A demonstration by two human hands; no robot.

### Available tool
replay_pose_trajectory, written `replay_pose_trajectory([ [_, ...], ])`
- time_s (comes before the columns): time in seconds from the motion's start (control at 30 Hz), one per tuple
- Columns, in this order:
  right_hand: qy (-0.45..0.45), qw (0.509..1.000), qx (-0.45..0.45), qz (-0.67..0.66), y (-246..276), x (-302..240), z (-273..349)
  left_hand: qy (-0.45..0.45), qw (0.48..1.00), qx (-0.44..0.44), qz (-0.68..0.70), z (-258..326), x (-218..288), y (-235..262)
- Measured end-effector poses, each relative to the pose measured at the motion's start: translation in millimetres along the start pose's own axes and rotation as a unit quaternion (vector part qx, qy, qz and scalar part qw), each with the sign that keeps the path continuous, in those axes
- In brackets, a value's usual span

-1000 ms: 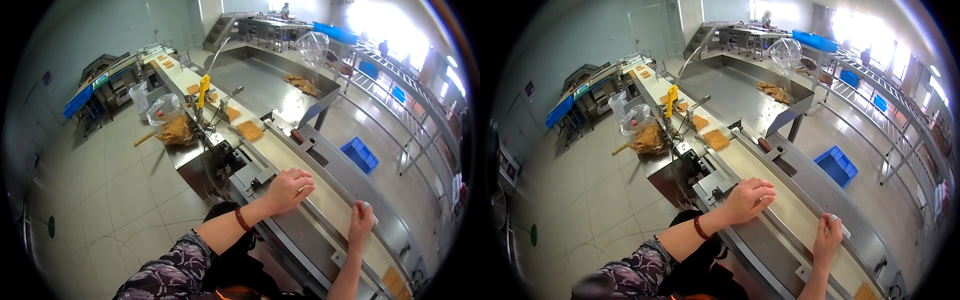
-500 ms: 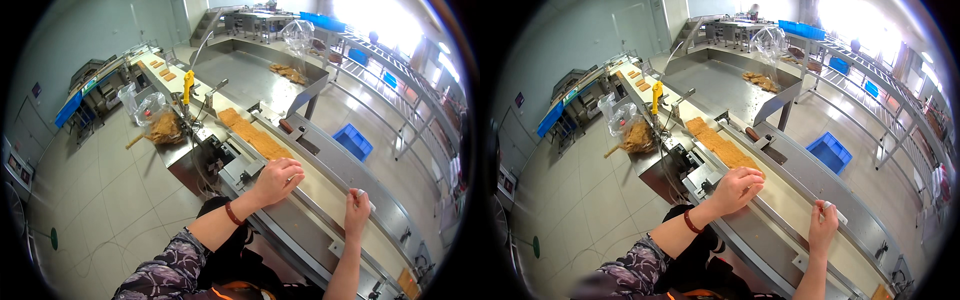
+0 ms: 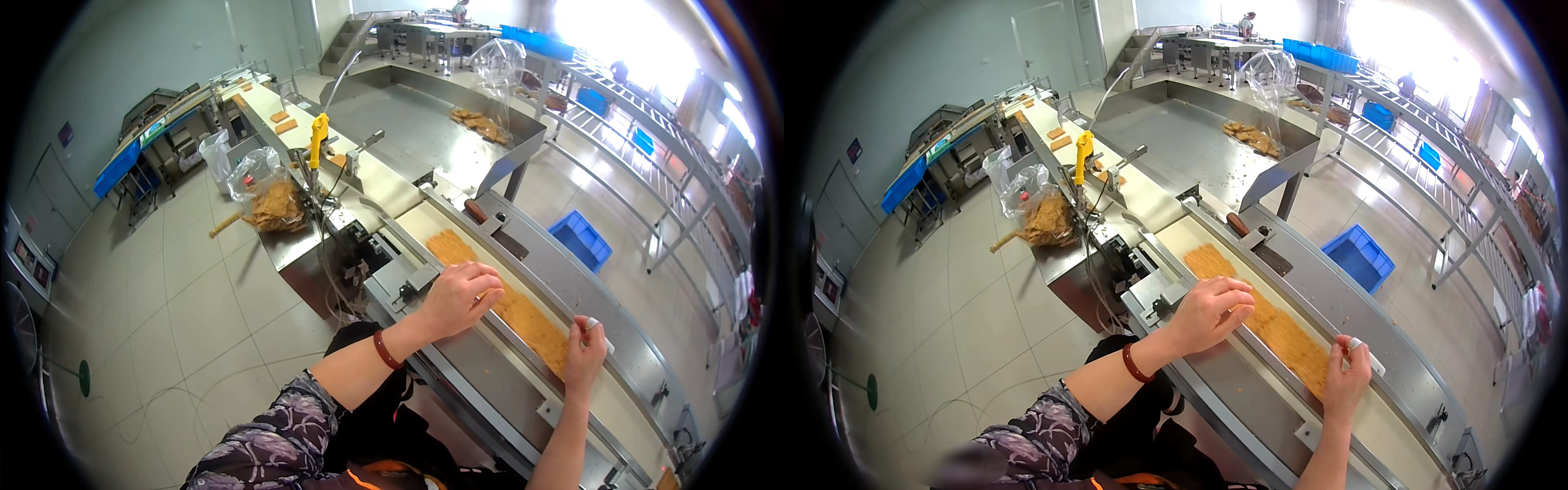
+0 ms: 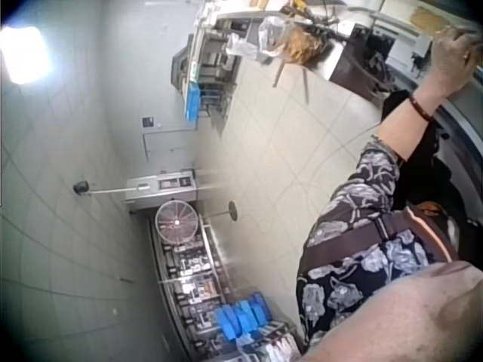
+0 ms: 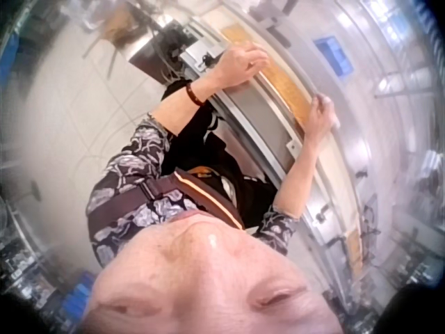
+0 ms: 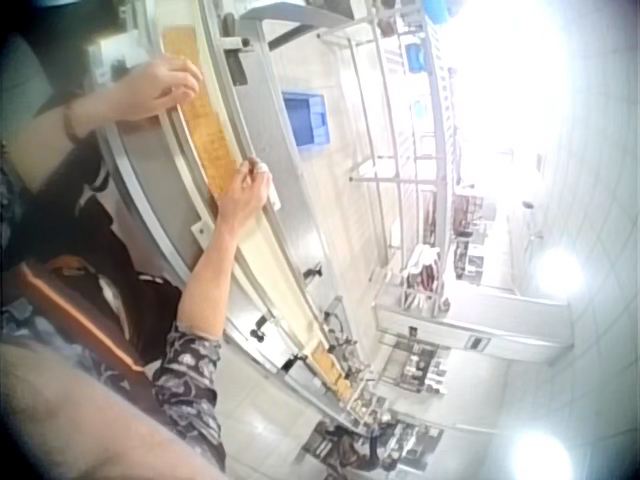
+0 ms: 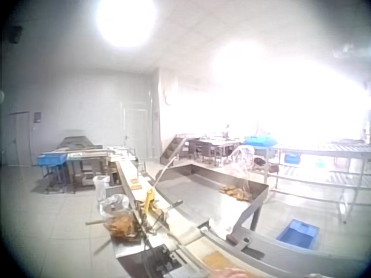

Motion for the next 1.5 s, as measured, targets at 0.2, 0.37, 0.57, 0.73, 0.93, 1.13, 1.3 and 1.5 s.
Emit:
replay_pose_trajectory([
  [0.2, 0.001, 1.000, 0.000, 0.001, 0.6, 2.1, 0.1, 0.002, 1.000, -0.005, -0.013, 0.2, -1.3, -1.4],
  [0.37, -0.002, 1.000, -0.005, 0.003, 1.2, 0.6, 0.0, -0.003, 1.000, 0.006, -0.018, 0.2, -1.6, -1.5],
  [0.57, 0.002, 1.000, -0.003, 0.000, 0.8, -0.4, -0.1, -0.004, 1.000, 0.004, -0.008, 0.1, -2.2, -1.0],
  [0.73, -0.013, 1.000, -0.007, -0.004, 0.1, 1.2, 0.6, -0.015, 1.000, 0.016, -0.014, 0.1, -3.0, -2.9],
  [0.93, -0.012, 1.000, -0.007, 0.002, 0.2, 1.3, 0.7, 0.001, 1.000, -0.008, -0.011, -0.8, 1.2, 0.2],
  [1.13, -0.012, 1.000, -0.008, -0.004, -0.1, 2.5, 0.1, -0.008, 1.000, 0.006, -0.018, 0.7, -0.8, -2.0],
  [1.3, -0.015, 1.000, -0.007, -0.002, 0.5, 2.0, 0.3, -0.007, 1.000, 0.002, -0.015, 0.3, -0.5, -3.0],
  [1.5, -0.012, 1.000, -0.008, 0.002, 0.4, 2.7, -0.1, -0.007, 1.000, 0.003, -0.025, -0.3, -0.8, -2.0],
])
Point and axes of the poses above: each hand's wrist, its own z-axis away from the middle knuckle, its own y-axis out of the back of the hand, x = y × z, the point moved 2 cm from there along -z, towards the middle knuckle, and after that the axes turned 7 degrees about -z, right-handed, at the moved point
